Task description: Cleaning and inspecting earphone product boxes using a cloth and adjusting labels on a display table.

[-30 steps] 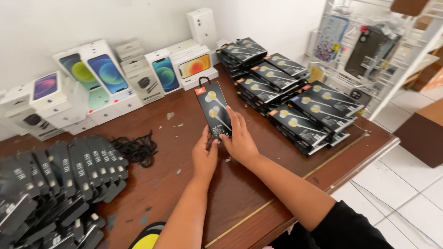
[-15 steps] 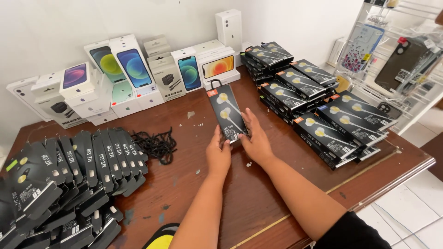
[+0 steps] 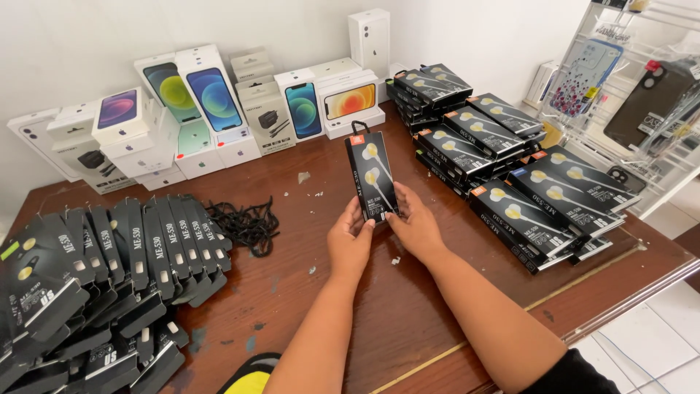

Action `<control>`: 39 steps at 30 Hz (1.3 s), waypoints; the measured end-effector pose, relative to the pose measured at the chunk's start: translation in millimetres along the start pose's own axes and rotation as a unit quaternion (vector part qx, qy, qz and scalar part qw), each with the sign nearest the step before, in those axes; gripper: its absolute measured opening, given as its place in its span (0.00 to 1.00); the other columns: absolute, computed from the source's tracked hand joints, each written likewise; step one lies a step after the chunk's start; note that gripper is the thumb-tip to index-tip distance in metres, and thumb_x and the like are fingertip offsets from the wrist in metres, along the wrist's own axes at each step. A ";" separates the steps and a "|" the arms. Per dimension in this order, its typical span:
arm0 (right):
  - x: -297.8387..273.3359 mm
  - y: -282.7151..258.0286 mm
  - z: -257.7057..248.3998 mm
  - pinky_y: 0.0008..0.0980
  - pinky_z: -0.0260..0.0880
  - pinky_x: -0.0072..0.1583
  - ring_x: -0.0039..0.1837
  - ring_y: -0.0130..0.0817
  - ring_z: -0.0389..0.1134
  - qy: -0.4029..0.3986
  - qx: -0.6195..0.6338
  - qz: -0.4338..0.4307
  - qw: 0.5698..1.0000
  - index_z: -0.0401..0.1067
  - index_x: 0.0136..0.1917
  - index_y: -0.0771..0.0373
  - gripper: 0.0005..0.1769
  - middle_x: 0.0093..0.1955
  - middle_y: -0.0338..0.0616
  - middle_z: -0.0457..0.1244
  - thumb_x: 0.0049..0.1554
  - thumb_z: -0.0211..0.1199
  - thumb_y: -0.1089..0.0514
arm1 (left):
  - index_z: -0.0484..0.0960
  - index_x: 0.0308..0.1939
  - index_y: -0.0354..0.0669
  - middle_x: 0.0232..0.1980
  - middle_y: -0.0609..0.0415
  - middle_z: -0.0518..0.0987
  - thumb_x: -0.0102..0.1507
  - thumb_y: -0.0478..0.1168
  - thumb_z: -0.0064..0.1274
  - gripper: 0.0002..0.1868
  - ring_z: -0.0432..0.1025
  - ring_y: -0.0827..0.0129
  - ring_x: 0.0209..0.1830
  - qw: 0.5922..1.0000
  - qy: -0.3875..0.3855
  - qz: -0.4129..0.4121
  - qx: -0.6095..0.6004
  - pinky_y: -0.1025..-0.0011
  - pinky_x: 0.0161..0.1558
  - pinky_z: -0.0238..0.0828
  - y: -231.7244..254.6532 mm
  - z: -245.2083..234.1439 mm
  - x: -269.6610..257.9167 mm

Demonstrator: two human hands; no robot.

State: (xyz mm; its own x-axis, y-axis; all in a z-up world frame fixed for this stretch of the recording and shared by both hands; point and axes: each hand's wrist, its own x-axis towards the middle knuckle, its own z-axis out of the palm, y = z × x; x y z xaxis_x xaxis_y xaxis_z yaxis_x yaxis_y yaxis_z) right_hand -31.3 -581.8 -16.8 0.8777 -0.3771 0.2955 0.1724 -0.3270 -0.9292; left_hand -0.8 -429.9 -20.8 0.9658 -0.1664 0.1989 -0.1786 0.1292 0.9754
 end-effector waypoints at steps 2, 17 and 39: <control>-1.8 -3.6 -0.6 0.40 0.74 0.62 0.67 0.47 0.68 -0.001 0.007 -0.001 1.000 0.60 0.78 0.53 0.40 0.70 0.50 0.63 0.54 0.64 0.68 | 0.72 0.71 0.50 0.64 0.42 0.79 0.60 0.29 0.58 0.35 0.77 0.57 0.59 1.000 -0.001 -0.006 -0.008 0.65 0.56 0.79 8.0 -0.6 -4.3; -6.2 -8.3 5.2 0.40 0.68 0.69 0.68 0.40 0.66 -0.075 0.173 -0.031 0.982 0.47 0.83 0.54 0.46 0.71 0.55 0.62 0.56 0.60 0.72 | 0.79 0.65 0.45 0.59 0.49 0.80 0.64 0.40 0.60 0.24 0.74 0.67 0.56 0.983 -0.020 -0.043 -0.178 0.63 0.59 0.75 16.7 -7.6 -1.1; -11.7 -17.5 6.7 0.43 0.72 0.61 0.62 0.50 0.69 -0.047 0.324 -0.025 0.945 0.32 0.83 0.52 0.56 0.60 0.60 0.64 0.54 0.65 0.65 | 0.79 0.63 0.41 0.64 0.46 0.79 0.61 0.32 0.59 0.24 0.73 0.66 0.62 0.983 -0.109 0.021 -0.145 0.67 0.60 0.74 33.7 2.9 -13.4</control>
State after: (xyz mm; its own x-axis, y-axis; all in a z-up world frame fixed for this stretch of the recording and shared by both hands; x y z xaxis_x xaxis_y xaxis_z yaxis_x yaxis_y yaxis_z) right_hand -41.6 -565.9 -5.5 0.8914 -0.2872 0.3507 0.4262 0.2672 -0.8643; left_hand -20.3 -426.2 9.8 0.8894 -0.3569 0.2856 -0.1259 0.4094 0.9036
